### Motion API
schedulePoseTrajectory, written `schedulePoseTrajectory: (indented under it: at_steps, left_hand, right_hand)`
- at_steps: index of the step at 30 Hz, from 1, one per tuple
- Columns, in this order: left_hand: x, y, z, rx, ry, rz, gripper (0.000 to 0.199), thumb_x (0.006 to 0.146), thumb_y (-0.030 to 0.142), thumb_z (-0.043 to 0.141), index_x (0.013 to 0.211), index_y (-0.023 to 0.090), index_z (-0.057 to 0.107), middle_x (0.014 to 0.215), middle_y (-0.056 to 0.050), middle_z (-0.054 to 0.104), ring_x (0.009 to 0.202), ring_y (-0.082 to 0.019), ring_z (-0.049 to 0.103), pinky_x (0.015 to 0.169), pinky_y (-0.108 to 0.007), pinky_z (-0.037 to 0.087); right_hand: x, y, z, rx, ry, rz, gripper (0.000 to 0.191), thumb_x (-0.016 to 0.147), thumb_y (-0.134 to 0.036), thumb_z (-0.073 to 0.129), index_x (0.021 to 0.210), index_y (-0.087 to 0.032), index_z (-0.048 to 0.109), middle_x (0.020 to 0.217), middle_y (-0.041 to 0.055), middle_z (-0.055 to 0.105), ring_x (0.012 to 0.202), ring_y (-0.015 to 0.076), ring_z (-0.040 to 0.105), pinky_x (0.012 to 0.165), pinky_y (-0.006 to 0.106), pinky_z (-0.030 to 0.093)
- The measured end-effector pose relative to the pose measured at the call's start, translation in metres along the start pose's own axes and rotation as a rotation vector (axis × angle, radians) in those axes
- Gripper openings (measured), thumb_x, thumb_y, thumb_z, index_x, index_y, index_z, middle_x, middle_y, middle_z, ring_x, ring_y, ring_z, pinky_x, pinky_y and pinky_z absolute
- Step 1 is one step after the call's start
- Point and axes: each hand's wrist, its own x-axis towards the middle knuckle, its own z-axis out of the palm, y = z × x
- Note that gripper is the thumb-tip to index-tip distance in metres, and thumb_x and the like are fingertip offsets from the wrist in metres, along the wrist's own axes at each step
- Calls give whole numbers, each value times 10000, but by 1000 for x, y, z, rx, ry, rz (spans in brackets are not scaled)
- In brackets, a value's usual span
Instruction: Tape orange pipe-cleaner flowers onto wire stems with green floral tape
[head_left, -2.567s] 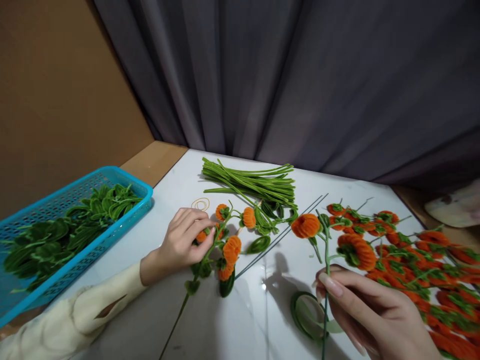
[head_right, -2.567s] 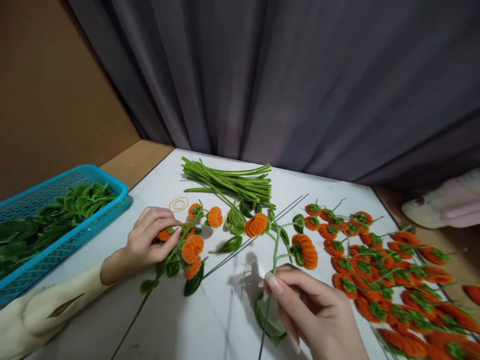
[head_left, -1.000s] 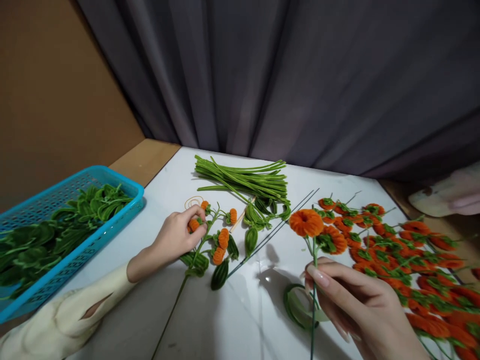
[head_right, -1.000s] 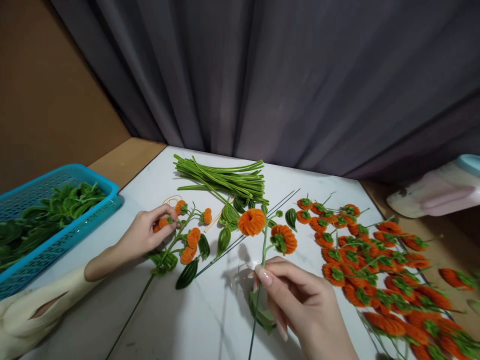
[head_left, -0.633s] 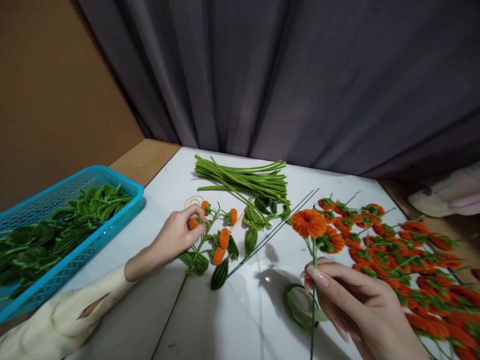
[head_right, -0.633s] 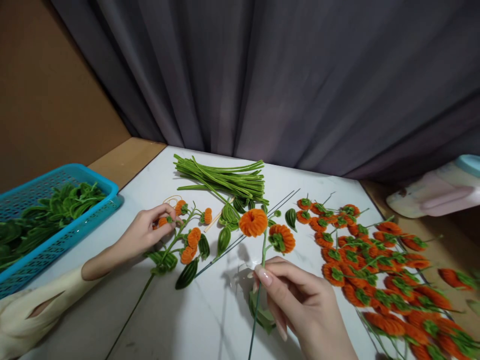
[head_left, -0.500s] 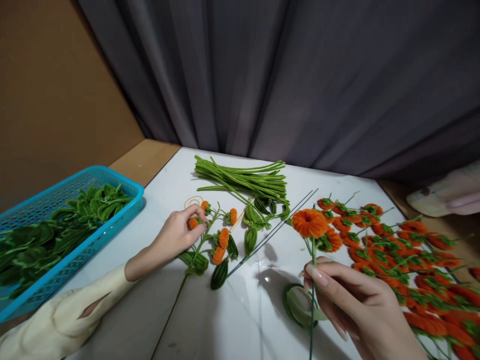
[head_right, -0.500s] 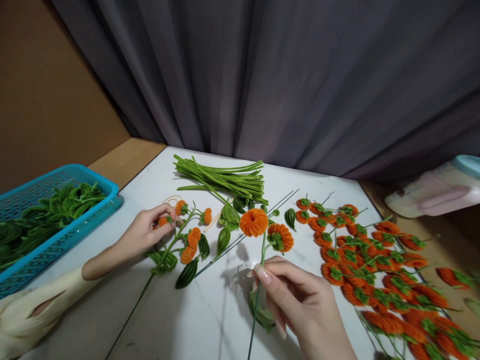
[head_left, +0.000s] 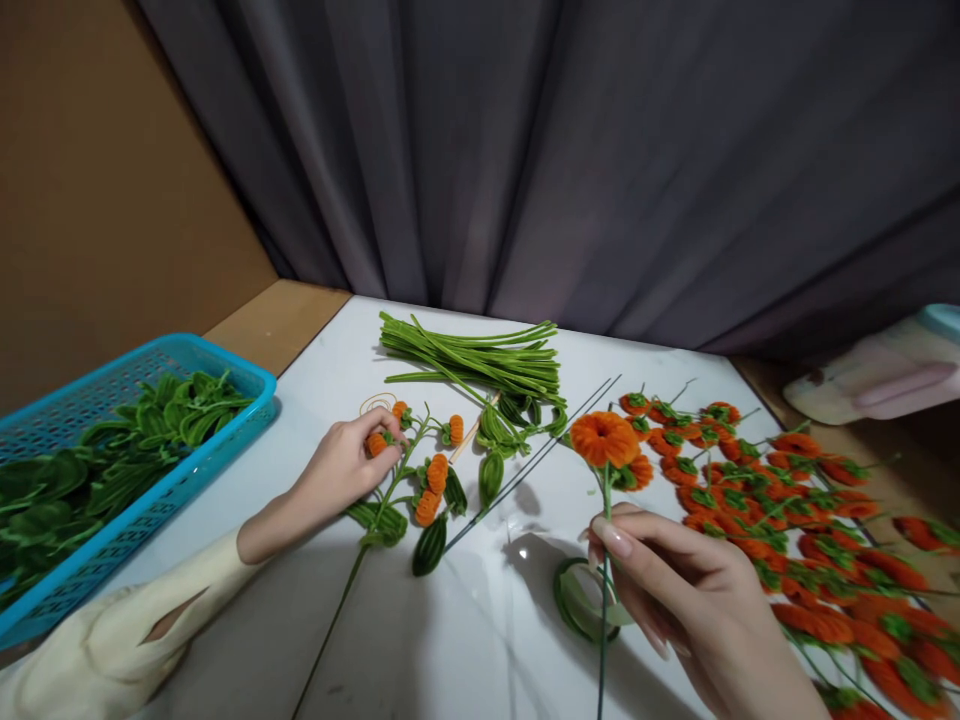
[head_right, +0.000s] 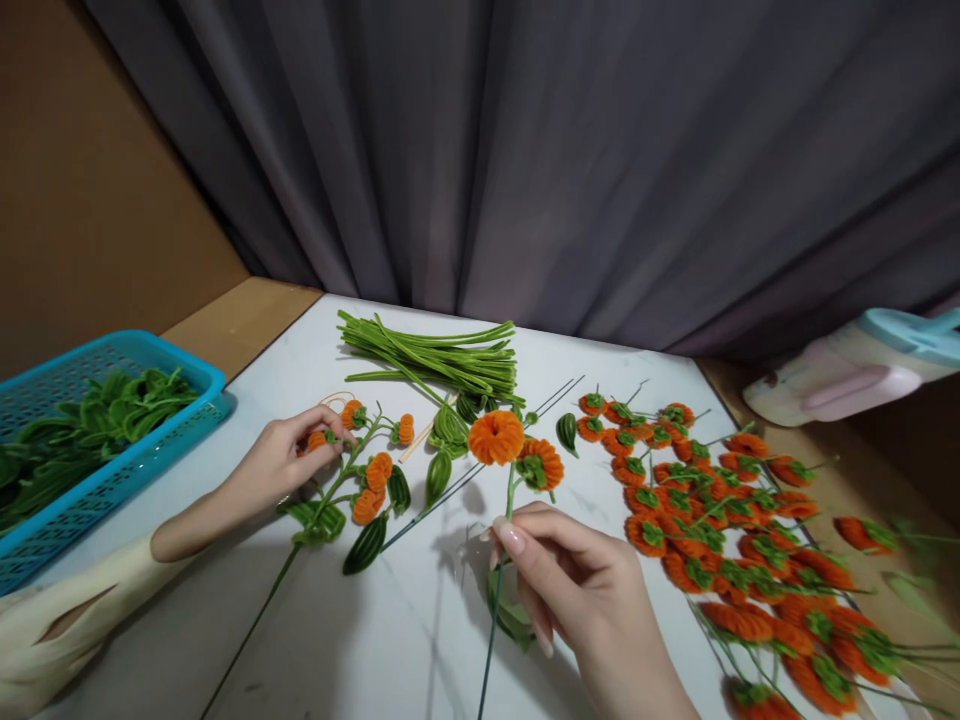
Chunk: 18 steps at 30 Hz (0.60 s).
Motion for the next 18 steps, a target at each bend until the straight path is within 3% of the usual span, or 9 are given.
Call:
schedulePoseTrajectory:
  at_steps: [5, 11, 18]
  left_hand:
    - [0, 2, -1, -1, -26, -47, 140, 717, 312, 511, 758, 187, 558, 645, 4, 633, 572, -157, 551, 568, -244, 414]
    - [1, 4, -3, -11, -69, -76, 163, 709, 319, 495, 782, 185, 553, 798, -27, 654, 565, -152, 529, 566, -260, 409]
    - [4, 11, -7, -241, -123, -186, 157, 702, 322, 532, 785, 192, 505, 744, -7, 636, 572, -142, 541, 531, -237, 400]
  right_hand:
    - [-2, -1, 1, 11, -4, -26, 283, 744, -412, 711, 638, -152, 667, 501, -40, 446, 360, 27, 297, 403, 227, 219]
    - [-4, -1, 1, 14, 0, -45, 257, 763, -382, 700, 637, -163, 653, 432, -70, 360, 359, 38, 282, 423, 235, 224]
    - [-5, -1, 0, -14, 15, -61, 259, 760, -386, 690, 640, -158, 661, 493, -46, 431, 356, 32, 288, 401, 229, 252]
